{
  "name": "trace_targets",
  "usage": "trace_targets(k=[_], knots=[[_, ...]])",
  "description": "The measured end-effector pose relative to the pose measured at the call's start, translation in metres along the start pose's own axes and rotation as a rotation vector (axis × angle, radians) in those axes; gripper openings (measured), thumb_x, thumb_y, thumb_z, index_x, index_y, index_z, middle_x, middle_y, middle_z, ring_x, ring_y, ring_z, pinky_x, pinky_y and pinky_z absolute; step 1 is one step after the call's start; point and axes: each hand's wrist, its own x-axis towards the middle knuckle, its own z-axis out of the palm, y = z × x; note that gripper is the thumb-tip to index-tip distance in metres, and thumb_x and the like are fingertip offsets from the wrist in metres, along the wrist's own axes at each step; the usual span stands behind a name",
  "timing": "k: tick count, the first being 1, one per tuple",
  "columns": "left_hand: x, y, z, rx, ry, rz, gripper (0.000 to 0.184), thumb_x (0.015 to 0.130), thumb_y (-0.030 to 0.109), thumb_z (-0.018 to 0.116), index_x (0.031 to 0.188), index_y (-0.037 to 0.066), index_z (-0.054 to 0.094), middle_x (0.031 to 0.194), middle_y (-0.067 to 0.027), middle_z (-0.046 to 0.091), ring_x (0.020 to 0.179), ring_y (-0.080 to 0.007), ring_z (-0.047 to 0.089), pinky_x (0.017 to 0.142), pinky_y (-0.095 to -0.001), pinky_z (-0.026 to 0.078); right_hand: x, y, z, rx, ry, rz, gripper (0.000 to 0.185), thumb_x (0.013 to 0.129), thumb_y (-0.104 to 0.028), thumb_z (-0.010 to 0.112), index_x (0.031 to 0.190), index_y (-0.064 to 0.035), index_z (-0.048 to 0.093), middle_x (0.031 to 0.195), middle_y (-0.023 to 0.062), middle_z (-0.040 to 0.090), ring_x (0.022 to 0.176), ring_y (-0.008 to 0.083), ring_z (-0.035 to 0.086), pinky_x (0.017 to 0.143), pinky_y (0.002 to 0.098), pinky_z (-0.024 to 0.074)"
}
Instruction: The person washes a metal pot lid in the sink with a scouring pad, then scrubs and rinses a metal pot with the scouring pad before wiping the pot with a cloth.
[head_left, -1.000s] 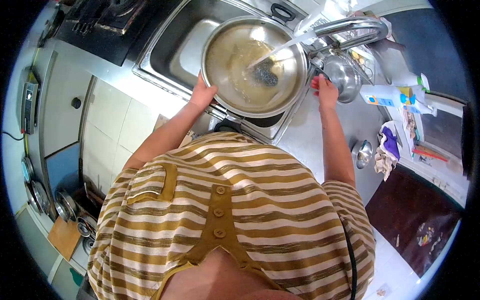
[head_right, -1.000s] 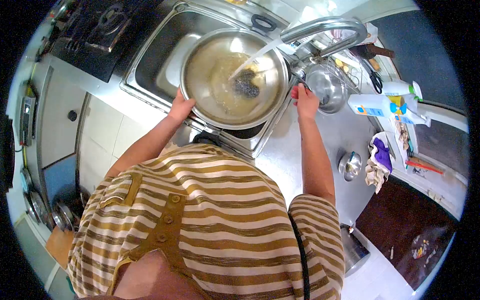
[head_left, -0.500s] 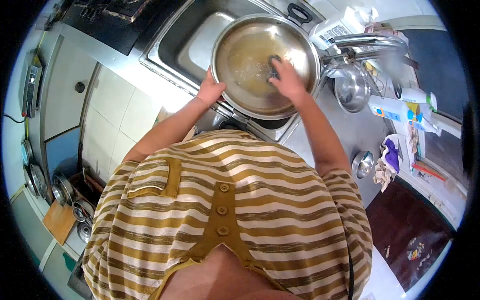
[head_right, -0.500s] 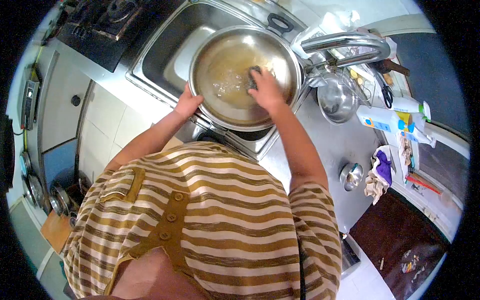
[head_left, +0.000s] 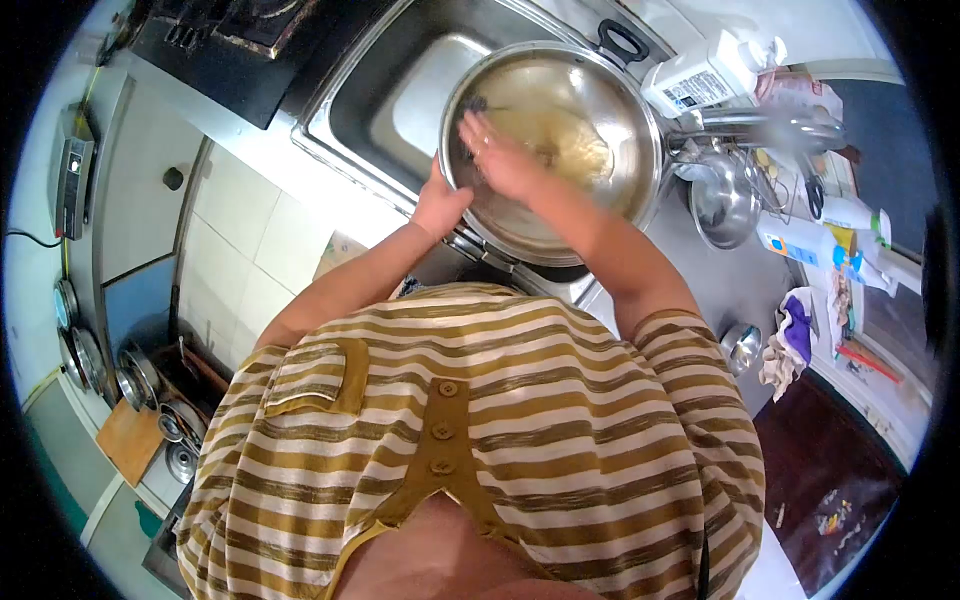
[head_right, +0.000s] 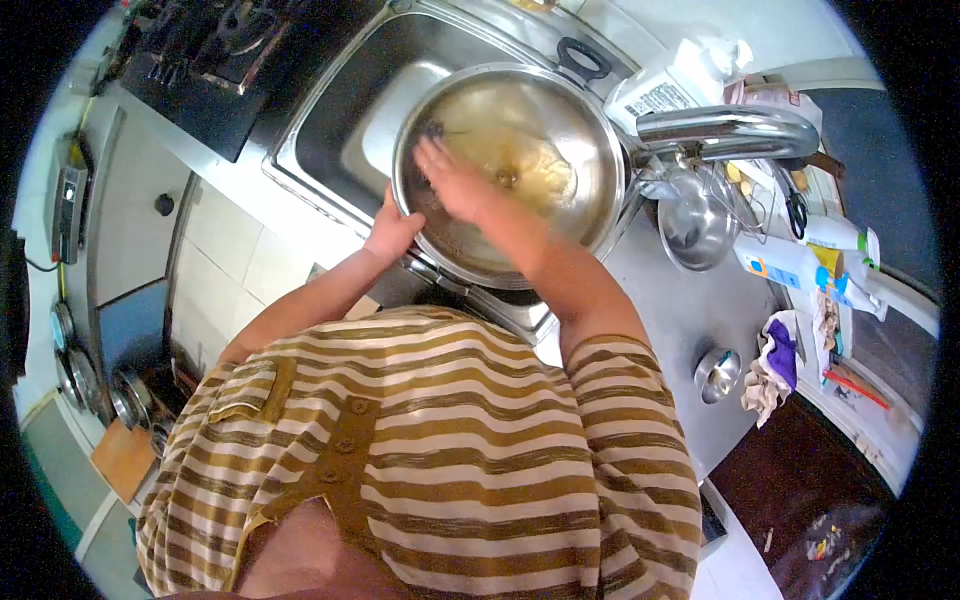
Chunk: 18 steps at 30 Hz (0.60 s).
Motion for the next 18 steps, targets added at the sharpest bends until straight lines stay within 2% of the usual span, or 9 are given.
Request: trace_targets(k=[2,6,8,11,13,14,15,16,18], knots=[[-0.003,0.002,0.0,-0.018,0.0,0.015,0.079,0.073,0.012,0.054,0.139,0.009,0.01,0.101,-0.0216,0.059,0.084,-0.0291,0.061,0.073,-0.0351,0.049,0.018,0.016,-0.012,-0.141,0.014,0.058,0.057,0.081,-0.003,0.044,0.136,-0.0065,0.03,0.144,0.0133,0.024,0.131,0.03,0.026,0.109,0.0372,0.0225],[-0.002,0.004,-0.002,-0.045,-0.01,-0.006,0.08,0.074,0.012,0.054,0.139,0.009,0.008,0.094,-0.0213,0.06,0.074,-0.0276,0.061,0.068,-0.0343,0.049,0.017,0.068,-0.044,-0.677,-0.041,0.319,0.054,0.085,-0.01,0.036,0.138,-0.0082,0.026,0.145,0.0052,0.025,0.133,0.0232,0.023,0.11,0.0369,0.0179],[-0.005,0.003,-0.002,-0.05,-0.022,-0.031,0.08,0.074,0.011,0.054,0.14,0.01,0.007,0.091,-0.0212,0.06,0.07,-0.027,0.061,0.066,-0.0343,0.049,-0.01,0.095,-0.057,-0.885,-0.087,0.337,0.052,0.084,-0.009,0.036,0.136,-0.006,0.031,0.145,0.0049,0.025,0.134,0.0234,0.023,0.11,0.0394,0.016],[-0.002,-0.001,-0.001,-0.072,-0.03,0.022,0.081,0.074,0.012,0.053,0.14,0.01,0.006,0.086,-0.0212,0.061,0.066,-0.027,0.062,0.063,-0.0353,0.05,-0.072,0.118,-0.079,-0.853,0.025,0.251,0.049,0.083,-0.011,0.038,0.131,-0.0035,0.039,0.14,0.0102,0.033,0.132,0.0257,0.026,0.11,0.0407,0.0132],[0.005,-0.015,0.004,-0.045,0.028,0.093,0.08,0.074,0.012,0.052,0.14,0.011,0.006,0.085,-0.0214,0.061,0.064,-0.0267,0.062,0.06,-0.0359,0.05,-0.108,0.11,-0.086,-0.867,0.042,0.182,0.036,0.082,-0.012,0.041,0.114,0.001,0.054,0.126,0.0164,0.046,0.125,0.0313,0.035,0.107,0.042,0.0208],[-0.001,-0.001,-0.002,-0.061,-0.029,-0.014,0.08,0.074,0.012,0.052,0.14,0.013,0.007,0.089,-0.0219,0.061,0.068,-0.0284,0.063,0.063,-0.0371,0.05,-0.122,0.098,-0.086,-0.868,0.028,0.187,0.036,0.082,-0.012,0.041,0.114,0.001,0.054,0.126,0.0164,0.046,0.125,0.0313,0.035,0.107,0.042,0.0208],[-0.004,0.005,-0.003,-0.139,-0.057,-0.083,0.079,0.074,0.011,0.052,0.14,0.014,0.009,0.095,-0.0213,0.061,0.076,-0.0294,0.063,0.07,-0.0365,0.05,-0.131,0.082,-0.088,-0.837,-0.225,0.288,0.034,0.081,-0.013,0.044,0.109,0.0016,0.057,0.119,0.0178,0.051,0.119,0.0319,0.04,0.104,0.0419,0.0238],[0.0,-0.001,0.0,-0.142,-0.033,-0.031,0.079,0.074,0.01,0.052,0.14,0.014,0.009,0.097,-0.0212,0.06,0.081,-0.0297,0.062,0.074,-0.0359,0.049,-0.139,0.067,-0.088,-0.797,-0.472,0.388,0.032,0.08,-0.015,0.046,0.103,0.0023,0.06,0.112,0.0191,0.055,0.113,0.0326,0.046,0.101,0.0419,0.0269],[0.004,-0.014,0.006,-0.146,-0.014,0.019,0.079,0.073,0.009,0.052,0.14,0.014,0.01,0.099,-0.021,0.06,0.085,-0.0301,0.062,0.077,-0.0354,0.048,-0.153,0.036,-0.078,-0.602,-0.552,0.434,0.029,0.077,-0.019,0.05,0.097,-0.0022,0.062,0.099,0.018,0.06,0.101,0.0303,0.054,0.093,0.0428,0.0344]])
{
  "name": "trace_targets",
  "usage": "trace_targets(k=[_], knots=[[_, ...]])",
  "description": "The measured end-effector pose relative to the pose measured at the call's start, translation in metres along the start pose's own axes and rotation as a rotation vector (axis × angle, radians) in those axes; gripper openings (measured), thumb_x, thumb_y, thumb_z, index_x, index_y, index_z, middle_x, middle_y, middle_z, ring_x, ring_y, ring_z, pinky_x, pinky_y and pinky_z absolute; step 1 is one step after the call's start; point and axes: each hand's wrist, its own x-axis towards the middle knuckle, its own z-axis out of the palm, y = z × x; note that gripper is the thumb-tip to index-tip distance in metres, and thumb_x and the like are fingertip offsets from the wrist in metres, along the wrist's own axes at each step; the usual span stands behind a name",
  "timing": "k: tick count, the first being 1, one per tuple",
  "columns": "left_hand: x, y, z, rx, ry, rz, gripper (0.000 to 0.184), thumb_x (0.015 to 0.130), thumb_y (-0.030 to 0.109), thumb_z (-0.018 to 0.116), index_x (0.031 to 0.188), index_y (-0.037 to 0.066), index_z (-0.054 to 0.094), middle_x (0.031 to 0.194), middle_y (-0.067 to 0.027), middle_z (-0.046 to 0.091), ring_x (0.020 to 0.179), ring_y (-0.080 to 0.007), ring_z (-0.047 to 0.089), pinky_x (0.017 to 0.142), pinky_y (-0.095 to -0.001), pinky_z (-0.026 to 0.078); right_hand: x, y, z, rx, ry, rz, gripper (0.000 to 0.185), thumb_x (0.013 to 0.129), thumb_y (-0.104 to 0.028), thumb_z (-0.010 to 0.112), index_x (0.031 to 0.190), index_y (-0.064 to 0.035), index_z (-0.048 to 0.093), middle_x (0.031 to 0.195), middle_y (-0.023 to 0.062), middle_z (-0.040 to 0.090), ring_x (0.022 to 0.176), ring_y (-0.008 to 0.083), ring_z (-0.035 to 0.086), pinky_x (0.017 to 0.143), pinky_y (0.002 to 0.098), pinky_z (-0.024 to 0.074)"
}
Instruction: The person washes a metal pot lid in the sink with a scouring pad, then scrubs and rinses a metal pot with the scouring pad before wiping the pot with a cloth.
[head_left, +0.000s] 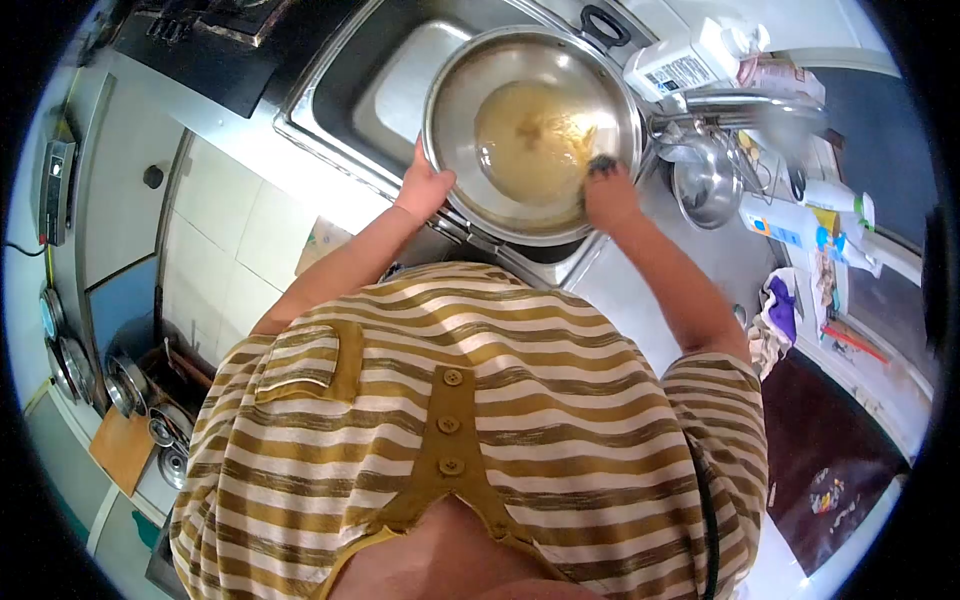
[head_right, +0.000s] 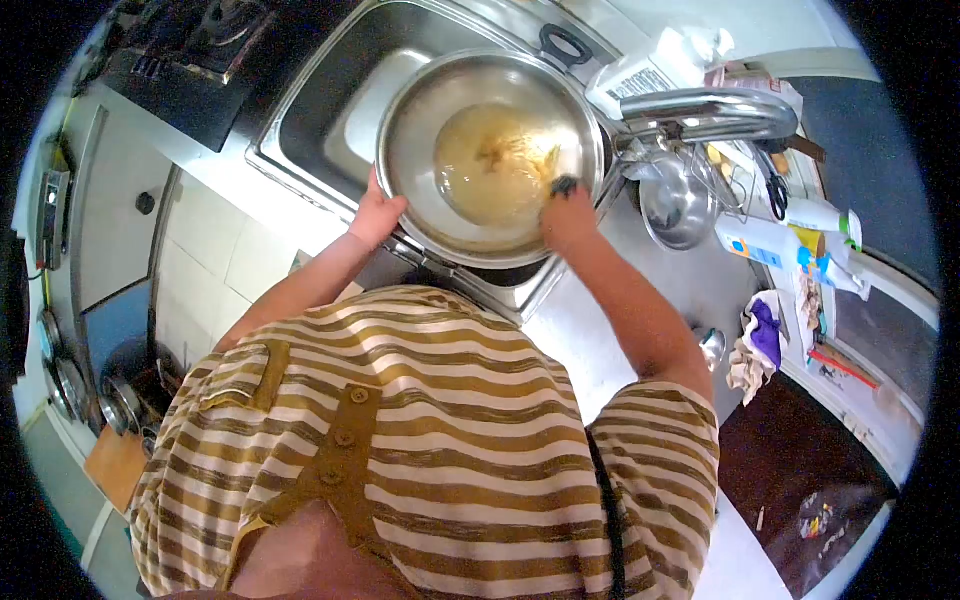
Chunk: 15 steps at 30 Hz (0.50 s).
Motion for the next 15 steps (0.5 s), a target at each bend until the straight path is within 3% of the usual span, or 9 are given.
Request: trace_targets(k=[2,4,7,9,13,15], knots=[[0.004,-0.005,0.0,-0.094,0.007,0.01,0.079,0.073,0.009,0.053,0.14,0.012,0.01,0.102,-0.0209,0.06,0.089,-0.0301,0.061,0.08,-0.0343,0.047,-0.014,-0.033,-0.013,0.322,-0.225,-0.107,0.027,0.075,-0.018,0.053,0.097,-0.0045,0.062,0.094,0.0184,0.061,0.097,0.0301,0.056,0.088,0.0458,0.0379],[0.001,0.001,0.0,-0.067,0.021,0.062,0.079,0.073,0.01,0.054,0.139,0.011,0.011,0.102,-0.0215,0.06,0.09,-0.0313,0.061,0.081,-0.0347,0.047,-0.01,-0.062,-0.003,0.76,-0.041,-0.301,0.027,0.076,-0.014,0.052,0.101,-0.0052,0.059,0.105,0.0185,0.059,0.101,0.0307,0.054,0.087,0.0468,0.0399],[0.003,-0.01,0.002,-0.001,0.031,0.077,0.079,0.073,0.012,0.055,0.139,0.01,0.011,0.102,-0.0227,0.059,0.093,-0.0334,0.06,0.083,-0.0353,0.046,0.015,-0.112,-0.022,0.898,0.139,-0.346,0.031,0.077,-0.009,0.05,0.107,-0.004,0.057,0.117,0.0172,0.054,0.105,0.0338,0.052,0.089,0.0442,0.0406],[-0.005,0.012,-0.002,0.095,0.059,0.021,0.08,0.072,0.012,0.055,0.139,0.009,0.011,0.102,-0.0244,0.059,0.096,-0.0354,0.059,0.083,-0.0362,0.046,0.054,-0.133,-0.021,0.79,0.6,-0.283,0.037,0.08,-0.005,0.047,0.116,-0.0073,0.053,0.125,0.0156,0.049,0.108,0.0338,0.05,0.09,0.042,0.042],[-0.003,0.004,-0.003,0.036,0.033,0.044,0.08,0.071,0.01,0.053,0.14,0.011,0.011,0.099,-0.0229,0.06,0.091,-0.0329,0.06,0.082,-0.036,0.047,0.102,-0.122,-0.045,0.762,0.606,-0.191,0.039,0.08,-0.005,0.051,0.12,-0.0082,0.051,0.122,0.0161,0.052,0.106,0.0319,0.053,0.089,0.0388,0.0431],[-0.006,0.018,-0.005,-0.067,0.02,0.089,0.081,0.071,0.009,0.053,0.14,0.012,0.011,0.098,-0.0221,0.06,0.09,-0.0321,0.061,0.082,-0.0362,0.047,0.109,-0.112,-0.071,1.421,0.403,0.172,0.039,0.08,-0.007,0.057,0.119,-0.0069,0.051,0.115,0.0168,0.056,0.101,0.0293,0.057,0.089,0.0353,0.0432]])
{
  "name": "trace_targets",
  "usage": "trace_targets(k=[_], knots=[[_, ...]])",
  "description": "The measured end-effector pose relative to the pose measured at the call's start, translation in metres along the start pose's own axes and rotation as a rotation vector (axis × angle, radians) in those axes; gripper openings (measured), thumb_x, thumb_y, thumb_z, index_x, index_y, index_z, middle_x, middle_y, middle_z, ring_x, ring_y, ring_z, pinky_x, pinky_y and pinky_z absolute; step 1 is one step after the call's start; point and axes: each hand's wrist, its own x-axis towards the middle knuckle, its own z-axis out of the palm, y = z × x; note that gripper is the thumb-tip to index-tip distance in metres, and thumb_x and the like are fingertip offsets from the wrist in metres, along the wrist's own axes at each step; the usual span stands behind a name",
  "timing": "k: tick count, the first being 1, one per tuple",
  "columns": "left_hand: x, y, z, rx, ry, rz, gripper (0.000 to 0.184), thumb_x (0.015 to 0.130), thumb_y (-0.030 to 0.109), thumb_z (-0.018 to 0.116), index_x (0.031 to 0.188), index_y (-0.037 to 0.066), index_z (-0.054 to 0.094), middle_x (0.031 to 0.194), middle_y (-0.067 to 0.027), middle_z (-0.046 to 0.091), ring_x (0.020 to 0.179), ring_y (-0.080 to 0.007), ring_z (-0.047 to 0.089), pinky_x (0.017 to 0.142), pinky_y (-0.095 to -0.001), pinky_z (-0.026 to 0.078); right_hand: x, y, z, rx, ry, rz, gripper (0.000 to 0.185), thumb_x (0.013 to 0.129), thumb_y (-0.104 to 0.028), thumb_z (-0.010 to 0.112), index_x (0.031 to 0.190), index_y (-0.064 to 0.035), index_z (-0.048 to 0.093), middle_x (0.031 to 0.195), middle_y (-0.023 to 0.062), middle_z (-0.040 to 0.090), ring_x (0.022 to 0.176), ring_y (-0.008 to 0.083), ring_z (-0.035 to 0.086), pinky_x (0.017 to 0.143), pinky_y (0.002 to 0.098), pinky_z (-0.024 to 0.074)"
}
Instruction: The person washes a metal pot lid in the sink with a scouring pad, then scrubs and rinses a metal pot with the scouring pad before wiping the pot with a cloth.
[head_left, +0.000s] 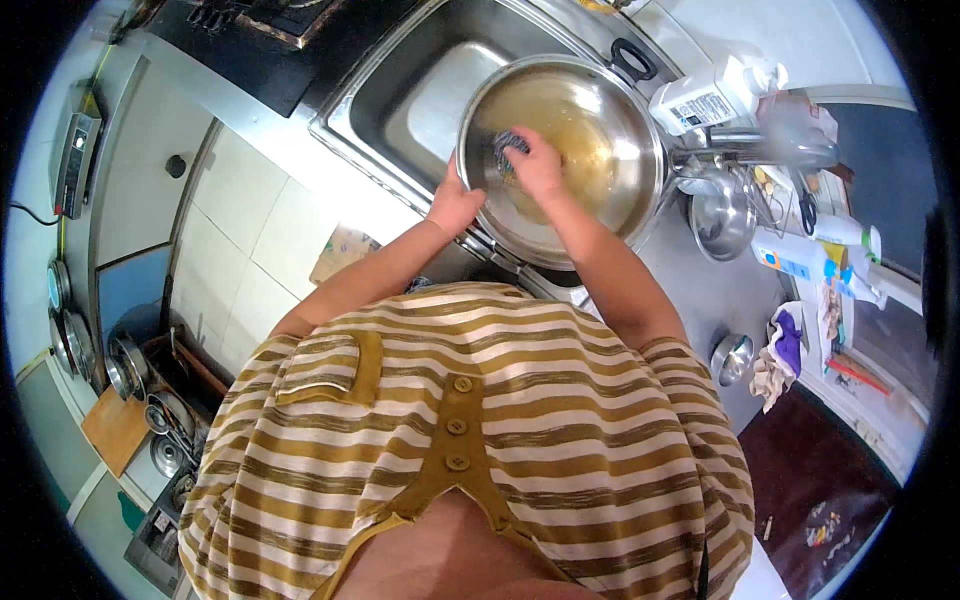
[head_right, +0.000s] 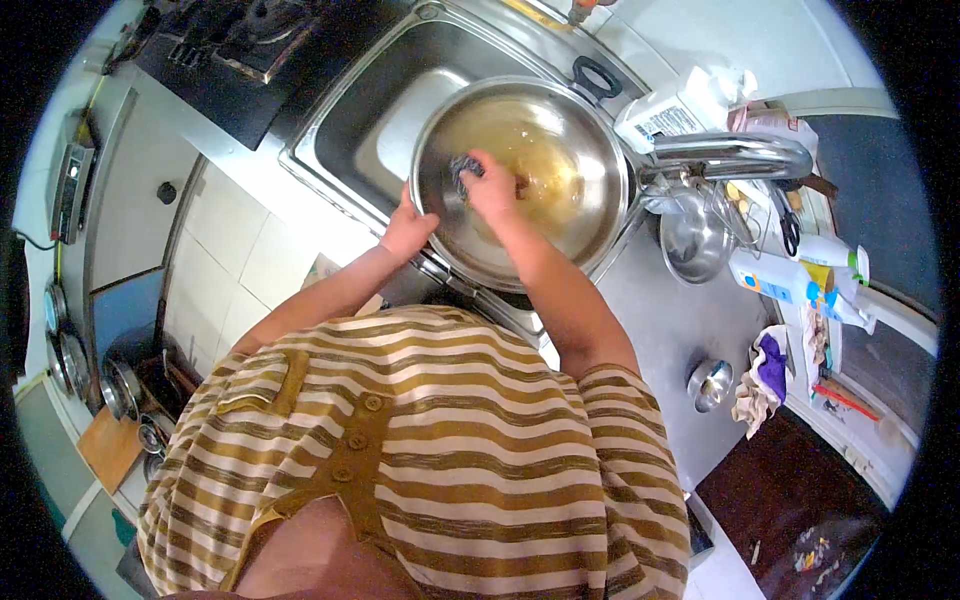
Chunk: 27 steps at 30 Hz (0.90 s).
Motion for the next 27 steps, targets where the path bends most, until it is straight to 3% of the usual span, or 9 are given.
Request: trace_targets(k=[1,4,6,9,14,16,20,23,27], knots=[[-0.002,0.007,-0.001,0.048,-0.009,-0.083,0.081,0.071,0.009,0.053,0.14,0.013,0.01,0.098,-0.0211,0.06,0.089,-0.0314,0.06,0.082,-0.0364,0.047,0.011,0.011,0.011,0.437,0.101,0.002,0.038,0.078,-0.01,0.062,0.115,-0.0066,0.055,0.11,0.0165,0.059,0.096,0.0268,0.06,0.087,0.0323,0.044],[-0.008,0.024,-0.004,0.022,-0.041,-0.231,0.082,0.071,0.008,0.052,0.141,0.014,0.01,0.1,-0.0214,0.059,0.09,-0.0319,0.06,0.081,-0.0374,0.047,-0.001,0.011,0.03,0.403,-0.054,-0.169,0.038,0.075,-0.01,0.064,0.112,-0.0072,0.057,0.111,0.0162,0.058,0.098,0.0274,0.059,0.088,0.0341,0.0438],[-0.003,0.014,-0.002,0.179,0.0,-0.101,0.082,0.072,0.009,0.052,0.141,0.014,0.008,0.1,-0.0231,0.058,0.091,-0.0333,0.06,0.08,-0.0378,0.047,-0.001,0.004,0.035,0.007,-0.007,-0.456,0.034,0.072,-0.011,0.066,0.105,-0.0069,0.06,0.106,0.0171,0.059,0.095,0.03,0.058,0.086,0.0372,0.0448],[-0.004,0.002,-0.002,0.125,-0.022,-0.099,0.083,0.072,0.009,0.051,0.141,0.014,0.006,0.103,-0.0242,0.058,0.095,-0.0347,0.059,0.082,-0.037,0.045,0.035,-0.006,0.034,-0.148,0.166,-0.341,0.027,0.069,-0.009,0.065,0.096,-0.0038,0.062,0.091,0.0177,0.059,0.086,0.0333,0.057,0.079,0.0387,0.0456],[0.0,-0.004,-0.002,0.032,-0.039,-0.073,0.083,0.073,0.008,0.051,0.141,0.012,0.005,0.105,-0.0242,0.058,0.099,-0.0338,0.058,0.086,-0.0354,0.043,0.13,0.01,-0.023,0.072,0.908,0.156,0.021,0.065,-0.005,0.071,0.082,-0.0005,0.06,0.085,0.0155,0.063,0.082,0.024,0.06,0.074,0.0333,0.0465],[-0.001,0.0,-0.003,0.062,-0.027,-0.063,0.084,0.073,0.008,0.051,0.141,0.012,0.004,0.105,-0.0243,0.057,0.099,-0.0338,0.058,0.087,-0.0353,0.043,0.124,0.007,-0.023,0.259,0.761,0.205,0.024,0.063,-0.005,0.071,0.083,-0.0004,0.06,0.089,0.0162,0.059,0.081,0.0304,0.058,0.075,0.037,0.046],[-0.005,0.017,-0.008,0.169,-0.045,-0.118,0.085,0.072,0.007,0.051,0.142,0.015,0.003,0.107,-0.0242,0.057,0.1,-0.0338,0.057,0.087,-0.0354,0.043,0.069,-0.016,0.025,-0.263,0.127,-0.283,0.024,0.065,-0.009,0.069,0.085,-0.0009,0.061,0.092,0.0138,0.061,0.083,0.0301,0.059,0.077,0.0367,0.0463],[-0.004,0.018,-0.008,0.166,-0.051,-0.182,0.085,0.071,0.006,0.051,0.142,0.016,0.004,0.107,-0.0239,0.056,0.1,-0.0345,0.057,0.086,-0.0357,0.043,0.044,0.015,0.044,-0.026,-0.041,-0.323,0.027,0.067,-0.009,0.069,0.092,-0.001,0.061,0.093,0.0122,0.062,0.081,0.0252,0.06,0.076,0.0334,0.0467],[-0.005,0.013,-0.004,0.156,0.038,-0.059,0.085,0.07,0.006,0.051,0.142,0.016,0.006,0.103,-0.0226,0.057,0.095,-0.0348,0.058,0.083,-0.035,0.044,0.016,-0.014,0.033,0.701,-0.021,0.146,0.029,0.078,-0.015,0.066,0.101,0.0003,0.056,0.09,0.0074,0.06,0.081,0.0146,0.056,0.073,0.0271,0.0459]])
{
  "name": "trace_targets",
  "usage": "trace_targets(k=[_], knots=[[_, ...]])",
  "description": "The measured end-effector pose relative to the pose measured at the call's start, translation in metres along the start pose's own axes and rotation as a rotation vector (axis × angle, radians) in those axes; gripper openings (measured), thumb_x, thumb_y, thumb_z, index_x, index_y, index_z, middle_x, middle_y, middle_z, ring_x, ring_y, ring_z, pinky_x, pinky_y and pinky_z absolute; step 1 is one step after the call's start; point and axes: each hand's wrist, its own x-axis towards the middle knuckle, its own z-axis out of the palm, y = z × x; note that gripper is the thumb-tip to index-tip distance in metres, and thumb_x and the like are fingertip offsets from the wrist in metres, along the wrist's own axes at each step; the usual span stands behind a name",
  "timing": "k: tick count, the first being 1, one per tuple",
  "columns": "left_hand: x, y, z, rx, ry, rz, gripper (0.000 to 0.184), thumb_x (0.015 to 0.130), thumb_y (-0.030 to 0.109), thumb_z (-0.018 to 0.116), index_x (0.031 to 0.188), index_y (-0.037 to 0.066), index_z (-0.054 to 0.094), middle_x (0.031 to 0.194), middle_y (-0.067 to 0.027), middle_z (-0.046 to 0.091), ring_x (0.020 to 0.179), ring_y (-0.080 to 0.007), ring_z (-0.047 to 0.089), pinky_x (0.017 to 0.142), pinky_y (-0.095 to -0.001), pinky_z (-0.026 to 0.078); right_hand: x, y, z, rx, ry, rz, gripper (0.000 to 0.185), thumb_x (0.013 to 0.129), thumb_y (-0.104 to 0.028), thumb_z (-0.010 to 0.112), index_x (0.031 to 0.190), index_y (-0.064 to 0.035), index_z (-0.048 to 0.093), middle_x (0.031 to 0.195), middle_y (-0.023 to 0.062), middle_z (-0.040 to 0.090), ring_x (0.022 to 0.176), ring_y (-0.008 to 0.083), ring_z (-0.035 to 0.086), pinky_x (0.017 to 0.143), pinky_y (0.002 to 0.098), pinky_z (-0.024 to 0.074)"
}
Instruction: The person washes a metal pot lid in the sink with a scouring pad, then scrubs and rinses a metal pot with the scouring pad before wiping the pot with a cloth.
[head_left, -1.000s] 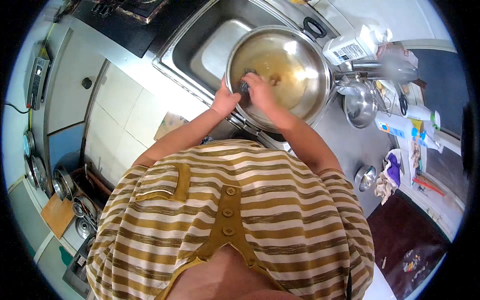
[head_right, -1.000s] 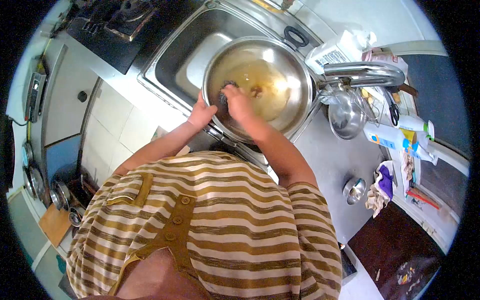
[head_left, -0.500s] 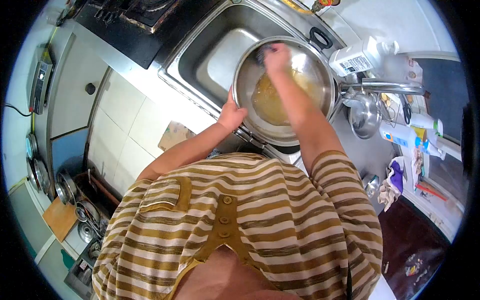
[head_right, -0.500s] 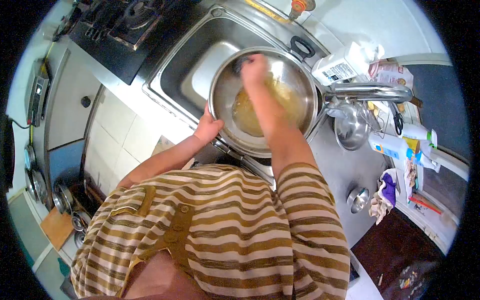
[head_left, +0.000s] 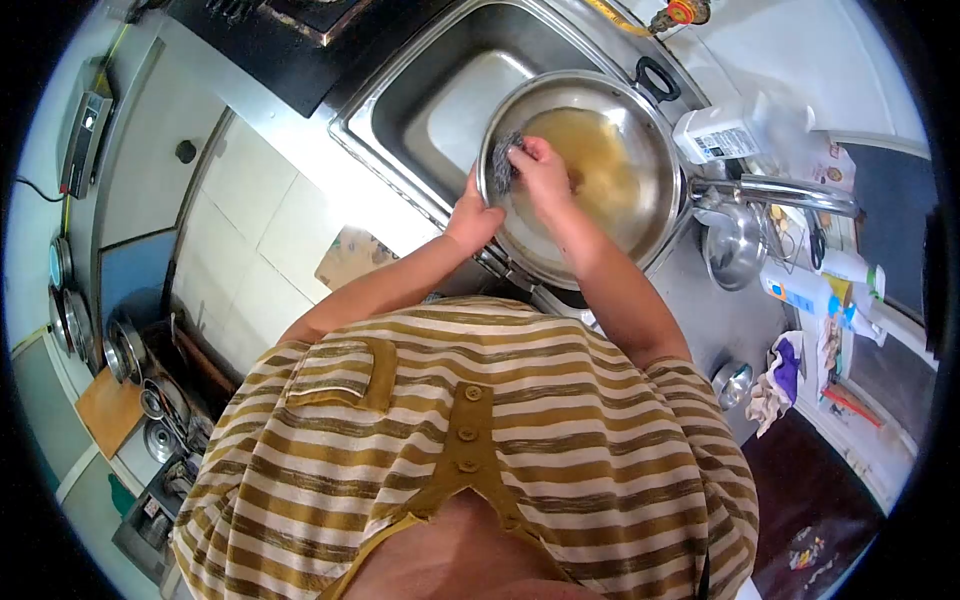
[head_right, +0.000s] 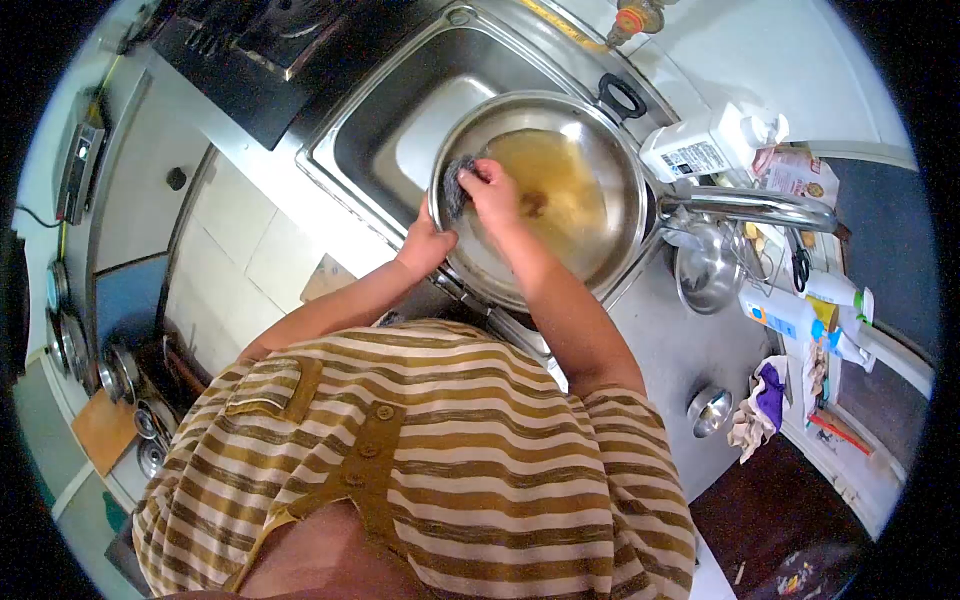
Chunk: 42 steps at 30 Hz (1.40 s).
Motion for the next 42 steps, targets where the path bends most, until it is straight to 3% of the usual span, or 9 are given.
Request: trace_targets(k=[3,8,15,20,25,29,32,39,42], knots=[[-0.004,0.009,-0.004,-0.025,-0.036,-0.057,0.085,0.07,0.006,0.051,0.142,0.016,0.006,0.103,-0.0218,0.057,0.096,-0.0343,0.058,0.084,-0.0346,0.043,-0.017,-0.01,0.016,0.001,-0.037,0.167,0.031,0.078,-0.017,0.066,0.101,0.0013,0.056,0.089,0.0079,0.061,0.082,0.0155,0.057,0.072,0.0276,0.0461],[0.0,0.0,-0.001,-0.029,-0.009,-0.001,0.086,0.07,0.006,0.052,0.142,0.014,0.005,0.1,-0.0236,0.058,0.093,-0.0353,0.059,0.082,-0.0354,0.044,-0.007,-0.017,0.031,-0.303,-0.025,0.011,0.033,0.08,-0.018,0.064,0.102,0.0036,0.053,0.089,0.0084,0.059,0.079,0.0127,0.055,0.067,0.0264,0.0446],[0.0,-0.006,-0.001,-0.049,-0.042,-0.037,0.085,0.071,0.009,0.053,0.141,0.013,0.005,0.093,-0.0265,0.059,0.086,-0.0373,0.06,0.078,-0.0373,0.046,0.091,-0.045,0.014,-0.389,0.533,-0.092,0.028,0.075,-0.018,0.059,0.089,0.0067,0.058,0.085,0.0181,0.062,0.071,0.0231,0.061,0.065,0.0329,0.0483],[0.001,-0.003,0.0,-0.023,-0.024,0.004,0.084,0.072,0.009,0.054,0.14,0.013,0.005,0.094,-0.0265,0.059,0.087,-0.0375,0.06,0.078,-0.038,0.046,0.108,-0.081,-0.006,0.251,0.718,-0.074,0.029,0.077,-0.021,0.058,0.085,0.0064,0.058,0.077,0.0153,0.059,0.059,0.0223,0.056,0.046,0.0327,0.0436],[-0.001,0.0,-0.002,-0.011,-0.024,-0.015,0.084,0.072,0.009,0.054,0.141,0.014,0.005,0.096,-0.026,0.059,0.09,-0.0377,0.059,0.079,-0.0377,0.046,0.061,-0.06,0.029,-0.286,0.328,0.092,0.024,0.078,-0.021,0.059,0.081,0.0037,0.059,0.071,0.0123,0.059,0.055,0.0188,0.055,0.043,0.0318,0.0423],[-0.003,0.002,-0.003,-0.024,-0.031,0.006,0.084,0.072,0.008,0.053,0.141,0.015,0.004,0.099,-0.0241,0.059,0.091,-0.036,0.06,0.081,-0.0367,0.045,0.045,-0.045,0.036,-0.001,0.143,0.12,0.022,0.08,-0.019,0.058,0.083,0.0026,0.059,0.072,0.0108,0.06,0.055,0.0185,0.056,0.042,0.0321,0.0423],[-0.003,-0.001,-0.002,-0.022,-0.008,0.036,0.084,0.072,0.008,0.052,0.141,0.015,0.005,0.1,-0.024,0.058,0.093,-0.0363,0.059,0.084,-0.0361,0.044,0.077,-0.057,0.023,-0.074,0.327,0.135,0.021,0.081,-0.016,0.056,0.086,0.0037,0.057,0.078,0.0136,0.06,0.06,0.0222,0.058,0.045,0.0335,0.0466],[-0.004,0.006,-0.005,-0.028,-0.045,-0.039,0.083,0.072,0.007,0.052,0.141,0.015,0.006,0.104,-0.0266,0.057,0.099,-0.0374,0.056,0.086,-0.0374,0.043,0.108,-0.104,-0.081,0.603,0.907,0.109,0.028,0.08,-0.01,0.049,0.106,0.0007,0.049,0.107,0.0191,0.05,0.083,0.0263,0.055,0.053,0.0376,0.052],[-0.001,-0.001,-0.001,-0.039,-0.01,0.027,0.084,0.072,0.008,0.053,0.141,0.015,0.005,0.105,-0.0267,0.057,0.1,-0.0376,0.056,0.086,-0.0378,0.043,0.089,-0.079,-0.137,-0.923,0.73,0.069,0.039,0.071,-0.024,0.068,0.1,-0.0002,0.056,0.099,0.0175,0.059,0.086,0.0319,0.058,0.07,0.0385,0.0496]])
